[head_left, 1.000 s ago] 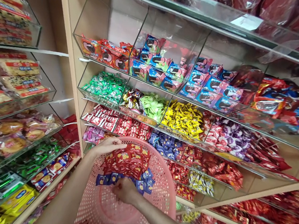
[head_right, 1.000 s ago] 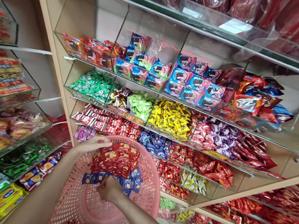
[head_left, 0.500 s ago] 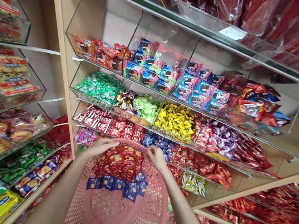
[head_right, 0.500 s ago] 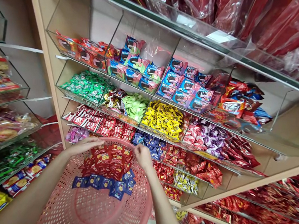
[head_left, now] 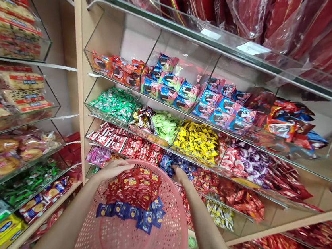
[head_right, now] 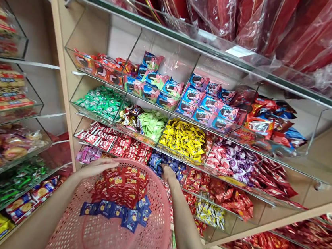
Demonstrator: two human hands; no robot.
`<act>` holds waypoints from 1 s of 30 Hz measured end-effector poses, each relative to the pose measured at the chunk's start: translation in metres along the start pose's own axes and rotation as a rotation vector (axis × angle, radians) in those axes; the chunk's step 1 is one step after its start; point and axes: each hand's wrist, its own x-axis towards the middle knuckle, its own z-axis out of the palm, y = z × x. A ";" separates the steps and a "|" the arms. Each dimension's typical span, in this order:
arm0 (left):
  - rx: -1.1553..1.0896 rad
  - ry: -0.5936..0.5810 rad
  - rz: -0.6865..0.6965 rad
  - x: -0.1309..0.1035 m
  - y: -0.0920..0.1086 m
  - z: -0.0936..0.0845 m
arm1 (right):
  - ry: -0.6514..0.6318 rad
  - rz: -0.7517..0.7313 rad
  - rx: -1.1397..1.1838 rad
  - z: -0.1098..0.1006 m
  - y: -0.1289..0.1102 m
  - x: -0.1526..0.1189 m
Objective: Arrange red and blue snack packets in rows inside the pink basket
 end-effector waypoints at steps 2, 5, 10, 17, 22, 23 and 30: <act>0.005 0.007 0.004 0.000 0.000 0.000 | -0.006 0.003 0.002 0.001 0.001 0.000; 0.010 0.006 0.013 0.000 0.000 0.000 | 0.000 0.004 0.004 0.002 0.000 -0.001; 0.000 0.002 0.018 0.000 -0.001 0.000 | 0.026 0.020 0.007 0.000 -0.003 -0.006; 0.009 0.007 0.014 0.002 -0.004 0.000 | 0.262 -0.005 0.161 -0.006 -0.002 -0.022; 0.017 0.012 0.019 0.004 -0.007 0.001 | 0.521 0.079 0.513 -0.023 -0.018 -0.047; 0.016 0.013 0.020 0.004 -0.007 0.001 | 0.528 0.093 0.629 -0.027 -0.025 -0.053; 0.024 0.011 0.011 0.004 -0.006 0.001 | 0.243 0.175 1.447 -0.038 -0.109 -0.092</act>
